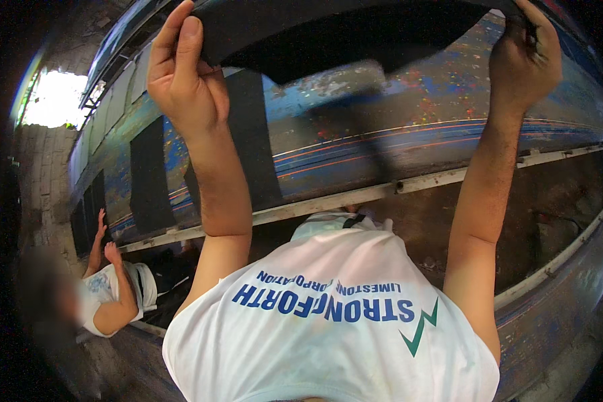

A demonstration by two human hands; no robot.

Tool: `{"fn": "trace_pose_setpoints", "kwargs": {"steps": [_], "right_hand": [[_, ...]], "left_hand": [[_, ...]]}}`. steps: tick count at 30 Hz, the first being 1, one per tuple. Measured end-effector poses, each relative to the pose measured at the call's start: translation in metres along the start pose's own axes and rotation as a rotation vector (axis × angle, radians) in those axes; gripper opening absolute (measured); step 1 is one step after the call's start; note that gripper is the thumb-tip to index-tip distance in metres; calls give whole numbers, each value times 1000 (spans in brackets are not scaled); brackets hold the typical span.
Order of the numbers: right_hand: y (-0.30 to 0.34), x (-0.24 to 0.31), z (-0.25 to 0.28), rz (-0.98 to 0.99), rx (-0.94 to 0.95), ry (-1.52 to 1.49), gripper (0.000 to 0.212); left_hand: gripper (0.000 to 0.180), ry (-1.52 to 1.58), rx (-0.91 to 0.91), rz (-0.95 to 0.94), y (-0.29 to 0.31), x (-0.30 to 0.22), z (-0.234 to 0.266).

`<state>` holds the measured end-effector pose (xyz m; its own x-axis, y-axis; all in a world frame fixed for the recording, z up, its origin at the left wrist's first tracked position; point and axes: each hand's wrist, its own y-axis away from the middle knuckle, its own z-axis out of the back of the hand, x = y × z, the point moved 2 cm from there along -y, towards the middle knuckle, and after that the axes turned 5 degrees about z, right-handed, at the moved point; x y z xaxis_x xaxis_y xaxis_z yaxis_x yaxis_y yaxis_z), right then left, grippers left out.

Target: The person walks between two boats and begins folding black and red fabric pieces on a metal surface. They smooth and align the edges of each piece before stacking them.

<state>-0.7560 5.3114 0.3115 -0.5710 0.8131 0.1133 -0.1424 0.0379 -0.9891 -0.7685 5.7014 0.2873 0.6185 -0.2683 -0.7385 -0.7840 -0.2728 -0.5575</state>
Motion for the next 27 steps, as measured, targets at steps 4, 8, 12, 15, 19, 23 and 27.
{"fn": "trace_pose_setpoints", "kwargs": {"steps": [4,8,12,15,19,23,27], "right_hand": [[6,-32,9,94,140,29,29],[97,-64,37,-198,615,-175,38],[202,-84,76,-336,1107,-286,37],[264,-81,104,-435,1296,-323,30],[288,-83,118,-407,1388,-372,28],[279,-85,109,-163,1538,-434,27],[271,-70,87,-390,1420,-744,24]], "left_hand": [[28,10,99,56,11,25,-15],[28,-188,117,506,74,85,1],[29,-358,121,937,181,152,18],[28,-589,149,1077,261,179,30],[27,-747,16,1170,324,181,32],[26,-1052,-24,1033,327,175,10],[41,-1205,-75,669,314,167,-33]]}}
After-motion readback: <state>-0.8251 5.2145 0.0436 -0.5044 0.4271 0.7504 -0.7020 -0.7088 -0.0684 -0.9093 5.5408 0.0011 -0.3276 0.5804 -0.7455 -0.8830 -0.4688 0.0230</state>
